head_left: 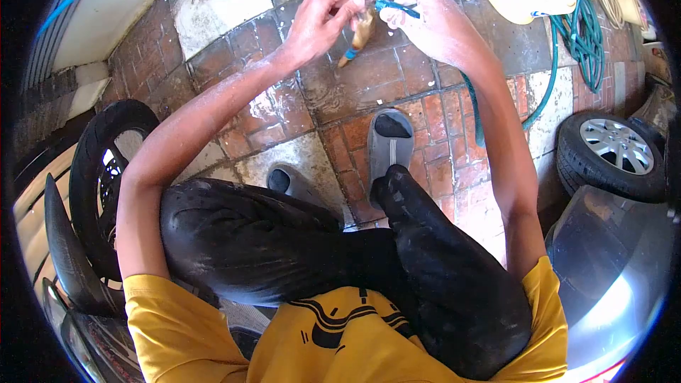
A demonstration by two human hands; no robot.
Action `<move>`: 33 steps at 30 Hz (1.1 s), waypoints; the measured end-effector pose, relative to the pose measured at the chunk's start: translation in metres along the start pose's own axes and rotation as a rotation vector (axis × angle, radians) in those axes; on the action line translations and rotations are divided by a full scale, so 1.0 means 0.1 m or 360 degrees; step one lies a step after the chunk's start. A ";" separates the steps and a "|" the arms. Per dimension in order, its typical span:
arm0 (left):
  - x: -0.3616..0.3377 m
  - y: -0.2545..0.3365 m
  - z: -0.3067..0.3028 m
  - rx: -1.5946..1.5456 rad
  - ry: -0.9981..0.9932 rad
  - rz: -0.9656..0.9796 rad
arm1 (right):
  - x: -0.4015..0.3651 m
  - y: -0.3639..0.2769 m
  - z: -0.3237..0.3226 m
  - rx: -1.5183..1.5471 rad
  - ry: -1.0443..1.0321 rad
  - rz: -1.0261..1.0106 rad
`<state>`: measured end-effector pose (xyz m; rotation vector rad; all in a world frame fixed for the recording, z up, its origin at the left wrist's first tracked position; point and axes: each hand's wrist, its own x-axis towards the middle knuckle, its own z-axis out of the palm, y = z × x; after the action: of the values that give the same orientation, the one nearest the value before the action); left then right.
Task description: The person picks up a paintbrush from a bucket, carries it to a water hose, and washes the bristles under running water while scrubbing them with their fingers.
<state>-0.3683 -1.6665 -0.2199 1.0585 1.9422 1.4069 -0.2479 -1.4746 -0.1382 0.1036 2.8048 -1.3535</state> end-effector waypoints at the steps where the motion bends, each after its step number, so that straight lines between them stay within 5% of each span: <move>1: -0.02 -0.06 0.04 -0.0001 -0.0001 -0.0001 | 0.00 0.01 0.01 0.0053 0.0019 0.0004; 3: -0.07 -0.19 0.15 0.0227 0.0011 0.0237 | -0.01 0.05 0.04 0.0070 0.0048 -0.0008; 9: -0.16 -0.40 0.18 0.0500 -0.0180 0.0199 | -0.05 0.25 -0.06 -0.0195 0.0274 0.0053; 11: 0.02 -0.30 0.11 0.0729 -0.0407 -0.0504 | -0.07 0.32 -0.15 -0.0353 0.0308 0.0127; 13: 0.19 -0.41 0.16 0.0821 -0.0334 -0.0382 | -0.08 0.45 -0.21 -0.0447 0.0388 0.0129; 15: 0.40 -0.62 0.23 0.0969 -0.0158 0.0125 | -0.07 0.59 -0.25 -0.0385 0.0445 0.0170; 17: 0.64 -0.63 0.28 0.0835 -0.0333 0.0119 | -0.09 0.65 -0.29 -0.0320 0.0495 0.0216; 19: 0.88 -0.71 0.39 0.1229 -0.0591 0.0333 | -0.09 0.68 -0.34 -0.0315 0.0501 0.0265; 21: 1.02 -0.71 0.61 0.1281 -0.0683 0.0160 | -0.08 0.74 -0.33 -0.0232 0.0521 0.0315; 24: 1.06 -0.71 1.09 0.1412 -0.0206 -0.0369 | -0.04 0.87 -0.28 -0.0153 0.0569 0.0335; 29: 1.00 -0.74 1.44 0.1388 0.0135 -0.0541 | -0.01 0.99 -0.25 -0.0142 0.0583 0.0309; 33: 0.89 -0.61 1.36 0.0677 0.0357 -0.0607 | -0.04 1.00 -0.26 0.0025 0.0521 0.0356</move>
<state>-0.3310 -1.5293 -0.3192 0.6612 2.5203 0.9582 -0.2372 -1.3922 -0.1995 0.6761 2.9179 -1.4163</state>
